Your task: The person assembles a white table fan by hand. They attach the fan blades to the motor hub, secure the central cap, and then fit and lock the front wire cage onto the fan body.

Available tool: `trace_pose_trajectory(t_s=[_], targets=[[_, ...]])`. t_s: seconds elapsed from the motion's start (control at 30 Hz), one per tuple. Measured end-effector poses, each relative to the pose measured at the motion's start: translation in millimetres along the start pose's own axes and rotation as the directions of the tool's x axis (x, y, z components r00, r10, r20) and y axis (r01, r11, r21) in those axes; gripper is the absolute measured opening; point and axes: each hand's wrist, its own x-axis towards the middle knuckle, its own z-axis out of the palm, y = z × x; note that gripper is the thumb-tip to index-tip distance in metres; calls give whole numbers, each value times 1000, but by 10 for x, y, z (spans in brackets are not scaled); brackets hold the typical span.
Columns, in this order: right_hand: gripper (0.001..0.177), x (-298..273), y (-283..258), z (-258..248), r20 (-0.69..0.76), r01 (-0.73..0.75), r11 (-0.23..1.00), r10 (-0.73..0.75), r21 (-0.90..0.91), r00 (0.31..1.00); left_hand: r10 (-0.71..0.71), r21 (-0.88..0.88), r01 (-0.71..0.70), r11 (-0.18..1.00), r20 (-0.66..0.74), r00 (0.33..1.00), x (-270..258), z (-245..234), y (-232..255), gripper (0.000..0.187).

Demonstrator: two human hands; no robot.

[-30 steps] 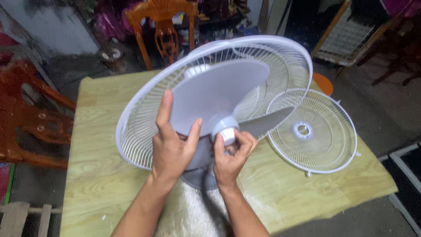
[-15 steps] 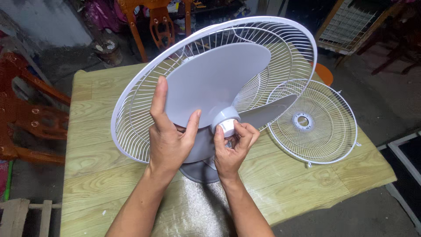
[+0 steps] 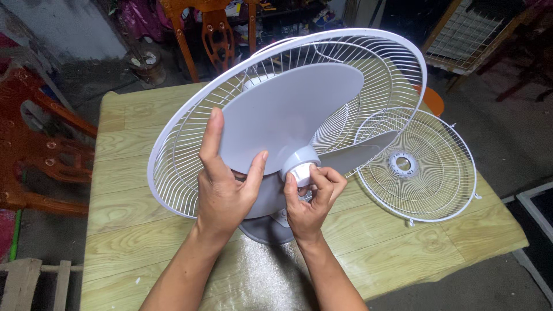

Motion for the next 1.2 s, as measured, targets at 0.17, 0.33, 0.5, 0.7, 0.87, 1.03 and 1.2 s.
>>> trace_pose_trajectory(t_s=[0.17,0.33,0.5,0.7,0.87,1.03,1.2], targets=[[54,19,35,-28,20,51,998,-51,-44,999,36,26,-35,999,-6,999,10,1,-14,89],[56,44,58,-57,46,109,991,-106,-80,993,24,22,-24,999,5,1000,9,-3,-21,89],[56,72,67,-72,65,157,981,-151,-110,986,45,20,-45,999,21,999,8,-5,-38,89],[53,1,-119,-141,112,-432,803,426,410,898,45,9,-45,999,19,999,12,-8,9,88],[52,-57,-343,-34,130,-555,609,599,566,790,36,64,-37,997,9,999,-4,-10,76,88],[50,13,-390,67,63,-551,640,620,536,782,-20,48,19,999,21,1000,-57,-5,122,88],[44,75,-322,-25,73,-520,654,582,550,810,29,71,-33,997,47,998,-93,2,116,88]])
